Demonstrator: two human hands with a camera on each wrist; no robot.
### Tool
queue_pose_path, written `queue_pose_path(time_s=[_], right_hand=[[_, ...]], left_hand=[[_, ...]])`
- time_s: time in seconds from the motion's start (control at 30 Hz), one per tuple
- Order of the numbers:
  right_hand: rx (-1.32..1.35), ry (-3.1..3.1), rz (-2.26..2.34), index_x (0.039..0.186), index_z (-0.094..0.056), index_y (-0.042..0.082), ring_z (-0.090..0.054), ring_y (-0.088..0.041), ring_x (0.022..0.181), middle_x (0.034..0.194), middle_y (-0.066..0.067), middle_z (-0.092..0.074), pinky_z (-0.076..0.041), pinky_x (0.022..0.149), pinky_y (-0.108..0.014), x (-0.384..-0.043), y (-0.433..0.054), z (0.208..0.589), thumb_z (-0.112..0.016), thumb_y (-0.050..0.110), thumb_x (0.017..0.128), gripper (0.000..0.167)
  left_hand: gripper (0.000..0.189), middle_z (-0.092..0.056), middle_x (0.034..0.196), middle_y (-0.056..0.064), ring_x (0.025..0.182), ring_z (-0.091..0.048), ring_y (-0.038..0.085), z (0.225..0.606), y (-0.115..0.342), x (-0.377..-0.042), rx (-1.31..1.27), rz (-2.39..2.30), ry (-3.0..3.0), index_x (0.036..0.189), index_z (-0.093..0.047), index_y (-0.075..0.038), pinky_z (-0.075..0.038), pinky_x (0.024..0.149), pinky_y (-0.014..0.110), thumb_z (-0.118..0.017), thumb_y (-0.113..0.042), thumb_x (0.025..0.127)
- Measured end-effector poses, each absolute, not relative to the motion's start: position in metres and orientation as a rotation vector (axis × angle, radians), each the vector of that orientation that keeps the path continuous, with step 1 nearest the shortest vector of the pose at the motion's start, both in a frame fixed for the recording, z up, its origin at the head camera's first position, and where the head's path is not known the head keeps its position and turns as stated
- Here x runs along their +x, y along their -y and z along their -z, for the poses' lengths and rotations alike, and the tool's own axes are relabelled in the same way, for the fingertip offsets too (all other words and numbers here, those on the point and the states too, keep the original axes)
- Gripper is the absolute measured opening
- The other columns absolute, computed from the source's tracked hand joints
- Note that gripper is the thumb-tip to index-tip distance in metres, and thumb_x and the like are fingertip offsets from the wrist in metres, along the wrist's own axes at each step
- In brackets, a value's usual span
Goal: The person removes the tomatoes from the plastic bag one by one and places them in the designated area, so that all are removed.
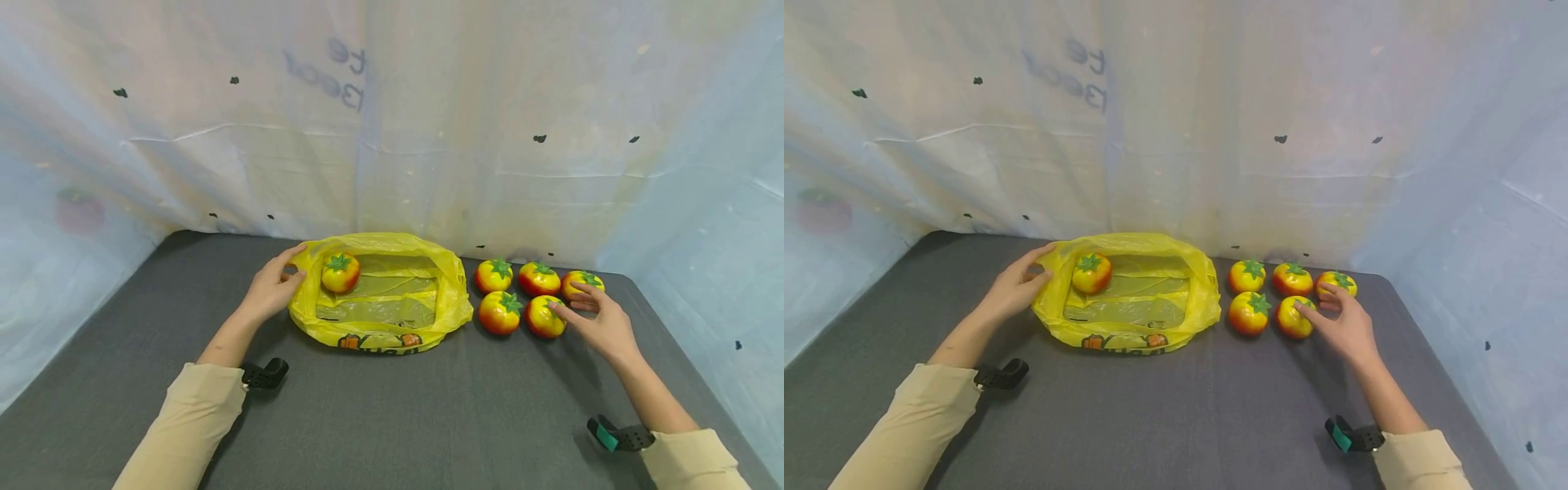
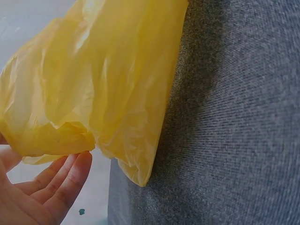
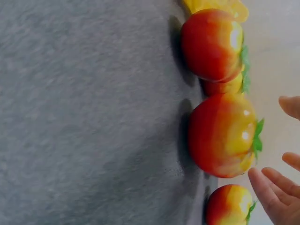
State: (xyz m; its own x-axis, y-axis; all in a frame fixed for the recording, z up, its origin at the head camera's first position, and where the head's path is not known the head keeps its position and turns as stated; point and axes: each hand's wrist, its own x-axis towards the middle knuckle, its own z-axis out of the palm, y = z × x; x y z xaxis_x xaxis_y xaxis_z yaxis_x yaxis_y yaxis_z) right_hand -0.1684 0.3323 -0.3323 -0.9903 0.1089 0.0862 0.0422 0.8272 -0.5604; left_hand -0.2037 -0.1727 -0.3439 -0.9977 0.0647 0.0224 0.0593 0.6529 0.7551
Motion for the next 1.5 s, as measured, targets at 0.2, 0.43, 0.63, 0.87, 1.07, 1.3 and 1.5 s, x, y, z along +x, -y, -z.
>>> queue_pose_path(time_s=[0.2, 0.43, 0.63, 0.87, 1.07, 1.3, 1.5], right_hand=[[-0.054, 2.793, -0.986, 0.146, -0.038, 0.006, -0.05, -0.044, 0.12, 0.135, -0.027, -0.051, -0.044, 0.087, -0.058, -0.171, -0.328, 0.323, -0.059, 0.051, 0.091, 0.074], [0.04, 2.722, -1.077, 0.146, -0.039, 0.007, -0.05, -0.044, 0.12, 0.135, -0.026, -0.051, -0.044, 0.093, -0.056, -0.174, -0.31, 0.31, -0.06, 0.043, 0.093, 0.067], [0.113, 2.681, -1.116, 0.142, -0.045, 0.009, -0.053, -0.034, 0.12, 0.133, -0.019, -0.056, -0.043, 0.087, -0.024, -0.18, -0.288, 0.301, -0.061, 0.041, 0.092, 0.061], [0.194, 2.649, -1.19, 0.142, -0.046, 0.011, -0.054, -0.031, 0.119, 0.134, -0.016, -0.055, -0.043, 0.087, -0.019, -0.186, -0.268, 0.3, -0.063, 0.035, 0.093, 0.058], [0.263, 2.617, -1.282, 0.141, -0.047, 0.011, -0.053, -0.031, 0.121, 0.135, -0.016, -0.054, -0.044, 0.098, -0.049, -0.19, -0.251, 0.301, -0.065, 0.031, 0.092, 0.056], [0.312, 2.603, -1.364, 0.139, -0.049, 0.011, -0.053, -0.031, 0.121, 0.133, -0.014, -0.055, -0.043, 0.098, -0.052, -0.199, -0.229, 0.305, -0.066, 0.034, 0.091, 0.056], [0.371, 2.628, -1.346, 0.137, -0.051, 0.01, -0.055, -0.03, 0.119, 0.13, -0.015, -0.058, -0.046, 0.095, -0.05, -0.206, -0.213, 0.306, -0.068, 0.032, 0.09, 0.054]], left_hand=[[0.055, -0.036, 0.142, 0.027, 0.109, -0.055, 0.04, 0.345, 0.174, -0.203, 0.111, -1.3, -2.841, 0.154, -0.024, -0.017, -0.049, 0.068, 0.035, -0.043, -0.019, 0.102], [0.054, -0.037, 0.141, 0.027, 0.109, -0.055, 0.039, 0.345, 0.174, -0.203, 0.126, -1.305, -2.844, 0.153, -0.025, -0.016, -0.05, 0.069, 0.036, -0.043, -0.018, 0.102], [0.054, -0.04, 0.139, 0.027, 0.104, -0.057, 0.038, 0.345, 0.172, -0.202, 0.149, -1.316, -2.848, 0.153, -0.026, -0.014, -0.048, 0.066, 0.034, -0.044, -0.017, 0.102], [0.054, -0.038, 0.14, 0.026, 0.105, -0.056, 0.038, 0.345, 0.172, -0.202, 0.127, -1.308, -2.842, 0.153, -0.026, -0.015, -0.048, 0.066, 0.034, -0.044, -0.018, 0.102], [0.054, -0.038, 0.14, 0.027, 0.104, -0.056, 0.037, 0.345, 0.172, -0.202, 0.138, -1.311, -2.843, 0.153, -0.027, -0.015, -0.047, 0.065, 0.034, -0.044, -0.018, 0.102], [0.054, -0.039, 0.14, 0.027, 0.107, -0.056, 0.039, 0.346, 0.172, -0.203, 0.149, -1.288, -2.853, 0.153, -0.027, -0.014, -0.048, 0.068, 0.036, -0.044, -0.018, 0.102], [0.054, -0.037, 0.142, 0.027, 0.111, -0.054, 0.041, 0.347, 0.173, -0.205, 0.157, -1.274, -2.851, 0.153, -0.026, -0.015, -0.05, 0.074, 0.042, -0.044, -0.018, 0.102]])
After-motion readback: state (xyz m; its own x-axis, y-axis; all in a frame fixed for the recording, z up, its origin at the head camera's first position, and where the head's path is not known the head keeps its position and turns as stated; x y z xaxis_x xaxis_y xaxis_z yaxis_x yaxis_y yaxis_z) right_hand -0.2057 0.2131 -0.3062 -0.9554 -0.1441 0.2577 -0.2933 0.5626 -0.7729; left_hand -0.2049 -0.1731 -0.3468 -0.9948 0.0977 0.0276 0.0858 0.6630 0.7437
